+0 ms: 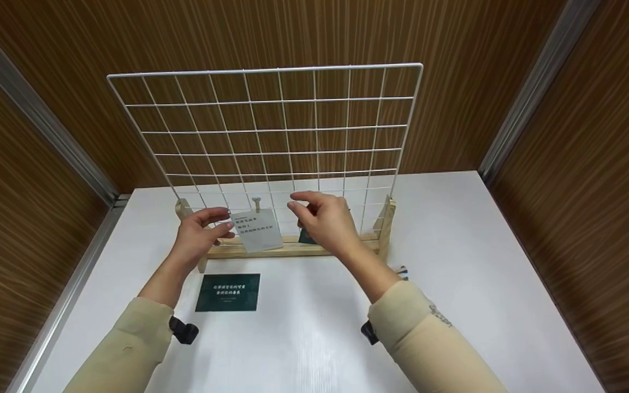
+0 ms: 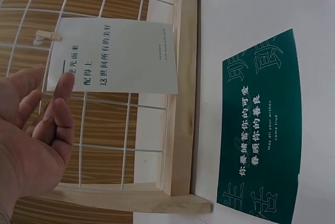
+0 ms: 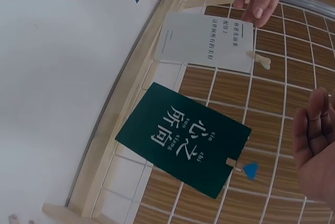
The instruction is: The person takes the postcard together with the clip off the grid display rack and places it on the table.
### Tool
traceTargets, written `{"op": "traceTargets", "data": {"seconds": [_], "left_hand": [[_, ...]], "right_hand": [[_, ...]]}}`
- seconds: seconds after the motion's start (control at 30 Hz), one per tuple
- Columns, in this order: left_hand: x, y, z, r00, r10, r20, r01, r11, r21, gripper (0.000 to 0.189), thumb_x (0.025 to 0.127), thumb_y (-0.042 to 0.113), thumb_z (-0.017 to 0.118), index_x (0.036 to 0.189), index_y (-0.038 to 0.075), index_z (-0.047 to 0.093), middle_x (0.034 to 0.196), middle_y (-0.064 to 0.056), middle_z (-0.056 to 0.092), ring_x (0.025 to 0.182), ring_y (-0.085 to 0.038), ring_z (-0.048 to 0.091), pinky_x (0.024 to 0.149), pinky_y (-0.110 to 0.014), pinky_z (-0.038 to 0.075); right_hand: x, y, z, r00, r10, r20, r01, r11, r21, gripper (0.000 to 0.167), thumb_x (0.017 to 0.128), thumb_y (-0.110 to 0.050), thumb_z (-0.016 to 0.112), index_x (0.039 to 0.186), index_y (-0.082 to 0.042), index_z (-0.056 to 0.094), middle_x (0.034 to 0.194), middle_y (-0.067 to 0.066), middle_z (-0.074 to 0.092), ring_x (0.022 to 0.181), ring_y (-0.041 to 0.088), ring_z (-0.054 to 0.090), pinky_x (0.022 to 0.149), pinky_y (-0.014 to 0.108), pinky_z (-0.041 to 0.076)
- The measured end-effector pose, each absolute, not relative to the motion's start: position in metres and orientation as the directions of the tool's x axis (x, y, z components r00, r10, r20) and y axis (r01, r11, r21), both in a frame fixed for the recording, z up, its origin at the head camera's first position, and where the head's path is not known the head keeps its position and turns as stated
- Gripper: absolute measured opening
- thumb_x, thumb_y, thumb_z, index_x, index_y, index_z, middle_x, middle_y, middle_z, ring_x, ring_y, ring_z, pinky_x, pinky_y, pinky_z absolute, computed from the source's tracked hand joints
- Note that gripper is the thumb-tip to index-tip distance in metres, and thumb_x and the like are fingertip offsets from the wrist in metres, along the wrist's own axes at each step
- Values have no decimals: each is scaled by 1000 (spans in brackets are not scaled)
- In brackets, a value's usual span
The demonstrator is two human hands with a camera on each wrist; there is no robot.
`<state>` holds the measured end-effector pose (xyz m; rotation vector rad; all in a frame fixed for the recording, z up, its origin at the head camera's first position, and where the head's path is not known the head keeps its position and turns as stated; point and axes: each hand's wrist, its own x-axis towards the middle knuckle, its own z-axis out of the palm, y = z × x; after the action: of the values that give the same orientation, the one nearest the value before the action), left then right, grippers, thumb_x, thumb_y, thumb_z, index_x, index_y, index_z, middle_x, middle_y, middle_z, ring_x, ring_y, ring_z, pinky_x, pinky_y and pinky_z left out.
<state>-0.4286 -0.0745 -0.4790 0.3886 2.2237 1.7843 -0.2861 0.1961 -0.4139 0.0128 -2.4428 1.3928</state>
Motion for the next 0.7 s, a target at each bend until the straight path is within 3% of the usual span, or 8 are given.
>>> {"op": "traceTargets", "data": {"seconds": [0.17, 0.37, 0.5, 0.7], "left_hand": [[-429, -73, -481, -929, 369, -26, 56, 208, 977, 37, 97, 4, 76, 134, 4, 69, 134, -15, 67, 102, -29, 76, 88, -35, 62], [-427, -70, -481, -934, 357, -33, 59, 244, 968, 37, 97, 8, 77, 134, 5, 70, 129, -12, 69, 106, -25, 74, 85, -32, 62], [-427, -69, -481, -937, 349, -35, 59, 254, 965, 37, 97, 8, 77, 133, 5, 70, 127, -11, 69, 103, -24, 75, 89, -38, 62], [-427, -66, -482, -940, 340, -14, 71, 235, 969, 34, 97, 2, 76, 130, 3, 70, 122, -13, 72, 99, -25, 76, 85, -36, 63]], "right_hand": [[-299, 185, -419, -953, 129, 274, -166, 536, -828, 25, 106, -22, 70, 127, -11, 77, 74, 5, 68, 65, 28, 65, 61, 35, 61], [-314, 173, -424, -964, 113, 239, -139, 553, -822, 27, 106, -24, 69, 129, -10, 76, 79, 14, 72, 64, 19, 65, 60, 28, 60], [-322, 164, -427, -972, 106, 210, -112, 576, -810, 31, 106, -24, 69, 133, -10, 74, 82, 14, 73, 67, 22, 67, 60, 27, 58], [-334, 155, -431, -980, 86, 179, -88, 621, -779, 34, 107, -22, 68, 138, -9, 71, 81, 8, 73, 64, 22, 68, 56, 28, 56]]}}
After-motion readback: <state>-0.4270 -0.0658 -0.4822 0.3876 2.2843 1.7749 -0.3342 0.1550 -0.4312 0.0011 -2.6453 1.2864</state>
